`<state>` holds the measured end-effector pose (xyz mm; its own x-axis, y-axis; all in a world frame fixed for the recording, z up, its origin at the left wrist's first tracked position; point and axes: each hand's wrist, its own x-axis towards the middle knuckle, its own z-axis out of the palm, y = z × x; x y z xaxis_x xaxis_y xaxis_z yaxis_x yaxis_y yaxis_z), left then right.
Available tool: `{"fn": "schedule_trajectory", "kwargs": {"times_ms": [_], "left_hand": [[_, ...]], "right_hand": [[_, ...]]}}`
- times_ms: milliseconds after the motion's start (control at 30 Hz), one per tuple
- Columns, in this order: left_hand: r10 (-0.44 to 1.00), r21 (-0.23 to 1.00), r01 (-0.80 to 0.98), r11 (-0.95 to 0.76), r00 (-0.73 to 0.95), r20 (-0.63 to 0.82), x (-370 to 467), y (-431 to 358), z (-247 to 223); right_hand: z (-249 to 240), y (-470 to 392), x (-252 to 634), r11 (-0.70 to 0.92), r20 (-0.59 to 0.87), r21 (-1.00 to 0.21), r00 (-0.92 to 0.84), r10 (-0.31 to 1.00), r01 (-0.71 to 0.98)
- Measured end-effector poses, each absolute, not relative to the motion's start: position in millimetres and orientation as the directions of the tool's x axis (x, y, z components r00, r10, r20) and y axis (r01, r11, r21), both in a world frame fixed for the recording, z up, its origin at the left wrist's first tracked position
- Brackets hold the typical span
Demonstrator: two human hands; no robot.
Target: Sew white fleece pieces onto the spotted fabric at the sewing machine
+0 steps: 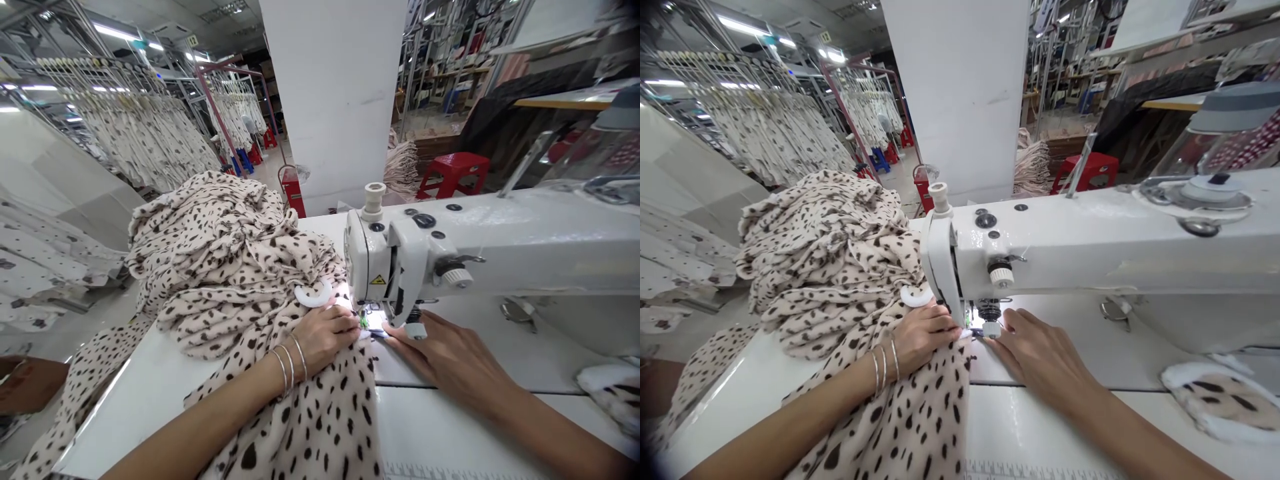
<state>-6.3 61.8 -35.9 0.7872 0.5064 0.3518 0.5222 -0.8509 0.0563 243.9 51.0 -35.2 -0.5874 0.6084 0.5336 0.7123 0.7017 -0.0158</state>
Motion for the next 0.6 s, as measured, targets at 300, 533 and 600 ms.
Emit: {"fn": "schedule_trajectory", "kwargs": {"times_ms": [300, 533, 600], "left_hand": [[0.479, 0.101, 0.475, -0.874, 0.806, 0.347, -14.1, 77.0, -41.0], [0.531, 0.116, 0.525, -0.843, 0.78, 0.331, -14.0, 74.1, -41.9], [0.545, 0.112, 0.54, -0.834, 0.773, 0.326, -13.5, 74.9, -42.8]], "right_hand": [[-39.8, 62.3, 258.8, 0.62, 0.551, 0.047, -0.538, 0.638, 0.784], [-52.3, 67.7, 267.1, 0.536, 0.573, 0.145, -0.512, 0.64, 0.832], [-59.3, 69.3, 268.3, 0.534, 0.582, 0.177, -0.525, 0.621, 0.827]]}}
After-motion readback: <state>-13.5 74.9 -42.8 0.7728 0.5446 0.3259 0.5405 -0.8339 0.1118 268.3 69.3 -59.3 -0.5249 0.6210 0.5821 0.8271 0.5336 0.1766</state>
